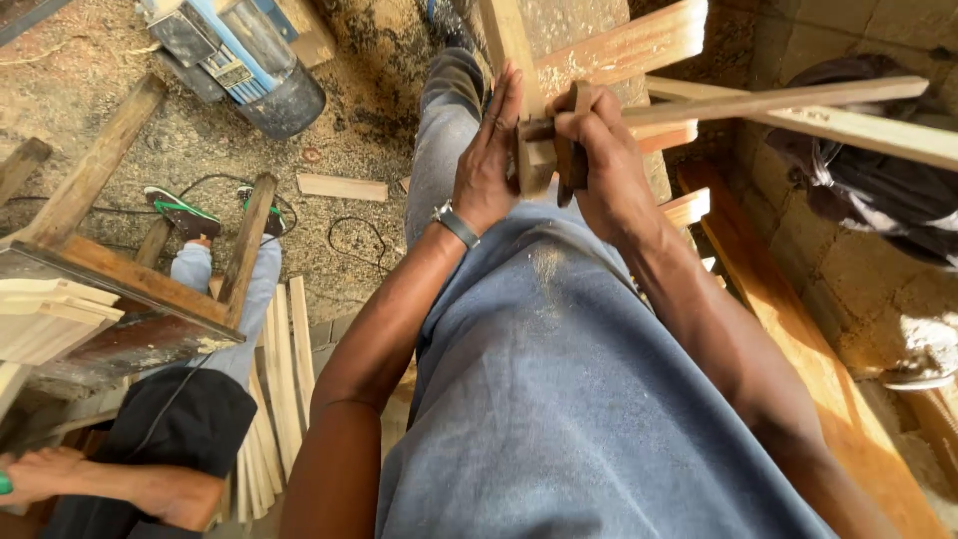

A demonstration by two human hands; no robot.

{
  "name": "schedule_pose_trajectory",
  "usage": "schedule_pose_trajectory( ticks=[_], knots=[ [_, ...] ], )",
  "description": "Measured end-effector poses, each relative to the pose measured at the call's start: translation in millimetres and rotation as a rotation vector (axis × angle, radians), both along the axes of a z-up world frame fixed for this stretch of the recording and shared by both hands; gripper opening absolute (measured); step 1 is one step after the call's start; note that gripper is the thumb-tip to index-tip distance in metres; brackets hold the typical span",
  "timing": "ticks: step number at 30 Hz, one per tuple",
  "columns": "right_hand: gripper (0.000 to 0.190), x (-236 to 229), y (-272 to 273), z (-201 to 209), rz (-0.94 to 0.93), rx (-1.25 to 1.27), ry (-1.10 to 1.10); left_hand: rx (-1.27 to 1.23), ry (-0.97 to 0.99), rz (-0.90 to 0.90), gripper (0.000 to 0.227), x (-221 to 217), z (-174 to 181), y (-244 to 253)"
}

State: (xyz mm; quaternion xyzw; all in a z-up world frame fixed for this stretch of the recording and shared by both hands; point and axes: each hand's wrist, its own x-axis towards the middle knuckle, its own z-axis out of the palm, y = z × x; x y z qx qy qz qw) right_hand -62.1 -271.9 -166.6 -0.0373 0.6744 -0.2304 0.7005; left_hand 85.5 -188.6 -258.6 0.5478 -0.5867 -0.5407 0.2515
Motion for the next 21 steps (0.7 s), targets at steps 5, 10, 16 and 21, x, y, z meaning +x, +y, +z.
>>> schedule_pose_trajectory(
  ticks=[5, 10, 16, 21],
  knots=[
    [0.013, -8, -22, 20, -0.124, -0.102, -0.144, -0.134, -0.048, -0.086, 0.096, 5, -52, -15],
    [0.028, -62, -14, 65, -0.469, -0.181, 0.225, -0.271, -0.208, -0.204, 0.114, -16, -143, -97],
    [0.018, -141, 111, 54, -0.604, -0.150, 0.394, 0.142, -0.515, -0.522, 0.120, -75, -182, -189],
    [0.018, -123, 163, 40, -0.754, -0.019, 0.376, -0.163, -0.804, -0.354, 0.084, -8, -187, -240]
  ],
)
